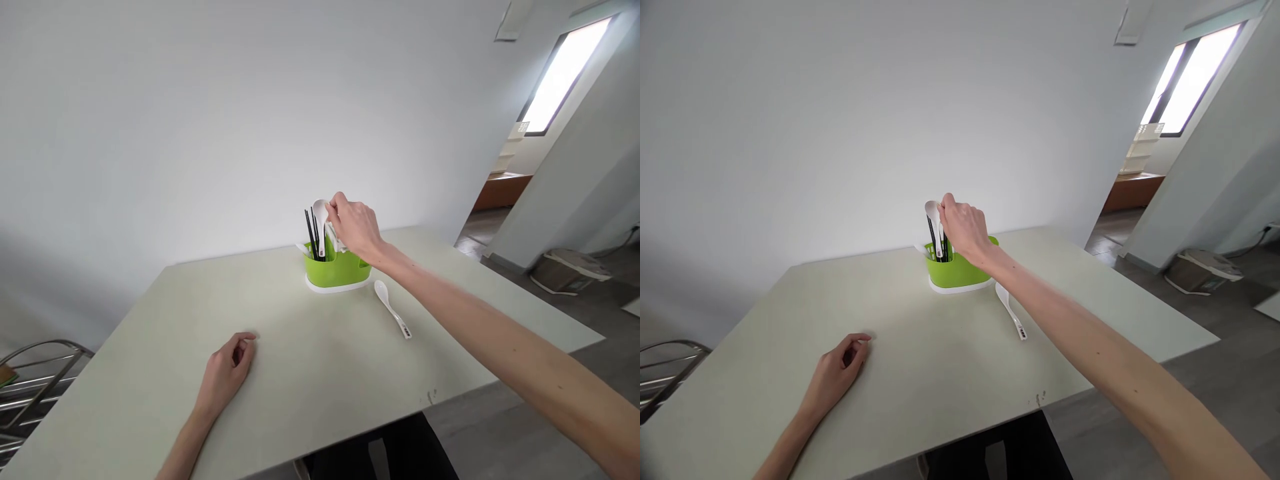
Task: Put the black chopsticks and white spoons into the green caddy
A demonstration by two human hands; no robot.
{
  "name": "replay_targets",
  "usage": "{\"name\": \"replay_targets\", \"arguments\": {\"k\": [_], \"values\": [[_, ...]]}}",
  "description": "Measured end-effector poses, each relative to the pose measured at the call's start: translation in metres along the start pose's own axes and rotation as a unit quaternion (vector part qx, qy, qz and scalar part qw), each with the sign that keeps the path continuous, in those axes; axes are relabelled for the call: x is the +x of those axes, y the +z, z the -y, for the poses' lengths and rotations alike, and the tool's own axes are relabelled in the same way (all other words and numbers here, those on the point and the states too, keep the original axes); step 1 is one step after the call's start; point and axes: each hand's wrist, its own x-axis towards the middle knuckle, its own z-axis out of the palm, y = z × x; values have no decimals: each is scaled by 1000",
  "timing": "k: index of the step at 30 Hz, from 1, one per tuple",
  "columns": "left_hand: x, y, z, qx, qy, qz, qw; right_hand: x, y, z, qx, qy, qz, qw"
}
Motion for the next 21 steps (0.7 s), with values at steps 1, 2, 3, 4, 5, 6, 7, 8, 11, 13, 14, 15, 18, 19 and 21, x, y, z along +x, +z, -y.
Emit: {"name": "replay_targets", "arguments": {"k": [1, 2, 3, 4, 5, 6, 7, 8, 11, 13, 14, 15, 18, 19, 21], "values": [[0, 0, 0, -1, -1, 2, 1000, 1, 4, 3, -2, -4, 5, 1000], [0, -1, -1, -2, 0, 4, 1000, 1, 9, 5, -6, -8, 15, 1000], [0, -1, -1, -4, 0, 6, 1000, -1, 14, 8, -12, -12, 27, 999], [0, -1, -1, -5, 0, 7, 1000, -5, 20, 10, -20, -17, 39, 999], [0, -1, 0, -6, 1, 8, 1000, -10, 26, 12, -29, -24, 50, 998], [0, -1, 0, -7, 1, 9, 1000, -15, 32, 13, -38, -31, 57, 997], [0, 0, 0, -8, 1, 9, 1000, -22, 39, 14, -46, -41, 60, 996], [0, 0, 1, -9, 2, 8, 1000, -28, 45, 14, -53, -55, 60, 995], [0, 1, 1, -15, 2, 6, 1000, -45, 63, 12, -58, -118, 41, 991], [0, 1, 1, -17, 0, 8, 1000, -53, 72, 8, -48, -152, 18, 987], [0, 1, 1, -18, -2, 9, 1000, -55, 76, 7, -44, -161, 8, 986], [0, 1, 1, -19, -4, 9, 1000, -57, 79, 5, -42, -166, 2, 985], [0, 0, 2, -22, -9, 9, 1000, -61, 85, 2, -47, -165, -1, 985], [1, 0, 2, -24, -9, 9, 1000, -62, 86, 1, -52, -164, 1, 985], [1, -1, 1, -28, -7, 9, 1000, -64, 86, 0, -67, -167, 1, 984]]}}
